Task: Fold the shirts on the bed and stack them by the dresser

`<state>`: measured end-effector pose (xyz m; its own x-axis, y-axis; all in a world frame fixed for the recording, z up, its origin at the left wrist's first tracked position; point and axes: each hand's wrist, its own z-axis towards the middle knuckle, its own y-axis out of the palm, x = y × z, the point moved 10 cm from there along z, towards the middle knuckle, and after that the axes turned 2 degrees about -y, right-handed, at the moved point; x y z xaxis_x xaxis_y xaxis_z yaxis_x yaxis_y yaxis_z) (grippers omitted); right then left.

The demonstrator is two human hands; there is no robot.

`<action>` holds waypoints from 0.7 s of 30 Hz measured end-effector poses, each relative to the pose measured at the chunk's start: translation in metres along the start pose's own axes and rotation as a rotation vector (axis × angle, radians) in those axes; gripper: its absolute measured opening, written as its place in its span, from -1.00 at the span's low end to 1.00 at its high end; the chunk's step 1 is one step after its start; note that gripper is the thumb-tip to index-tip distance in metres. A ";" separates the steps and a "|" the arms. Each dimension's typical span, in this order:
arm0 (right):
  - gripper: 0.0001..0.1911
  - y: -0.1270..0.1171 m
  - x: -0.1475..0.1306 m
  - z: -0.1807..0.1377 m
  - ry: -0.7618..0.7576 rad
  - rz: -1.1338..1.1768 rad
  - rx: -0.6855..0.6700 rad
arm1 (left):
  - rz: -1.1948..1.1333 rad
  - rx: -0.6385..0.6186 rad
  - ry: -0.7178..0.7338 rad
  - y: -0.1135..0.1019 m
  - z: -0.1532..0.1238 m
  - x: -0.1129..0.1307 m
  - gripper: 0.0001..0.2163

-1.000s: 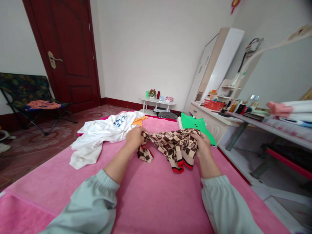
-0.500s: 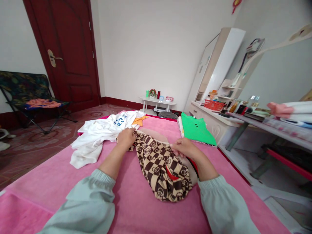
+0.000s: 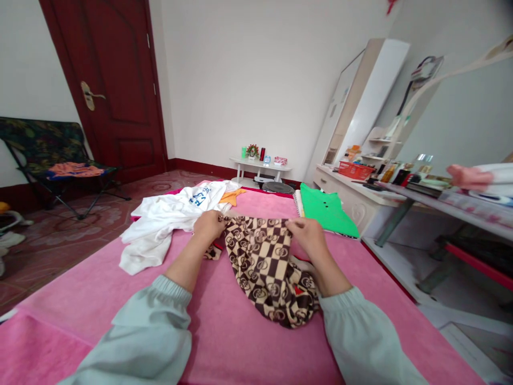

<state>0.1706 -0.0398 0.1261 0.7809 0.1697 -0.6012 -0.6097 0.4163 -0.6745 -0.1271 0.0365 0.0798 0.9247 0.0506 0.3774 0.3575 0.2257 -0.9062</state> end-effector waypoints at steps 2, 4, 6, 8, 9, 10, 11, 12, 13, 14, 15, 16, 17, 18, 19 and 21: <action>-0.71 -0.033 0.011 0.006 0.036 0.222 0.214 | -0.176 0.141 0.048 -0.019 0.002 0.006 -0.76; -0.71 -0.046 0.019 0.008 0.101 0.433 0.268 | -0.382 0.252 0.134 -0.036 0.002 0.015 -0.79; -0.73 -0.040 0.018 0.008 0.182 0.610 0.171 | -0.580 0.219 0.226 -0.044 0.001 0.028 -0.81; -0.73 -0.025 0.007 0.005 0.225 0.730 0.011 | -0.777 0.012 0.284 -0.038 -0.003 0.044 -0.82; -0.73 -0.018 0.001 0.003 0.230 0.773 -0.054 | -0.854 -0.141 0.304 -0.031 -0.008 0.053 -0.80; -0.75 -0.013 -0.003 0.002 0.229 0.807 -0.092 | -0.908 -0.306 0.323 -0.024 -0.016 0.062 -0.77; -0.77 -0.011 -0.004 0.001 0.232 0.833 -0.099 | -0.937 -0.463 0.349 -0.017 -0.026 0.070 -0.72; -0.81 -0.010 -0.001 0.001 0.249 0.853 -0.073 | -0.949 -0.589 0.371 -0.012 -0.036 0.076 -0.67; -0.83 -0.011 0.007 0.002 0.280 0.872 -0.021 | -0.946 -0.676 0.383 -0.007 -0.045 0.080 -0.62; -0.85 -0.014 0.017 0.003 0.320 0.893 0.052 | -0.935 -0.724 0.379 -0.002 -0.051 0.080 -0.57; -0.87 -0.017 0.028 0.003 0.358 0.920 0.134 | -0.923 -0.744 0.358 0.003 -0.054 0.079 -0.52; -0.87 -0.022 0.038 0.003 0.385 0.954 0.222 | -0.915 -0.750 0.332 0.009 -0.055 0.077 -0.48; -0.87 -0.027 0.046 0.003 0.391 0.991 0.311 | -0.908 -0.759 0.312 0.015 -0.055 0.076 -0.46; -0.87 -0.033 0.052 0.003 0.374 1.021 0.393 | -0.910 -0.776 0.302 0.021 -0.056 0.077 -0.45; -0.87 -0.041 0.054 0.003 0.341 1.037 0.464 | -0.921 -0.797 0.303 0.024 -0.057 0.078 -0.47; -0.89 -0.055 0.052 0.003 0.264 1.021 0.549 | -0.970 -0.804 0.292 0.024 -0.054 0.080 -0.52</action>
<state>0.2450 -0.0514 0.1335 -0.1236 0.4820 -0.8674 -0.7438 0.5336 0.4025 -0.0377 -0.0066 0.0784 0.2024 -0.0390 0.9785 0.7785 -0.5998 -0.1850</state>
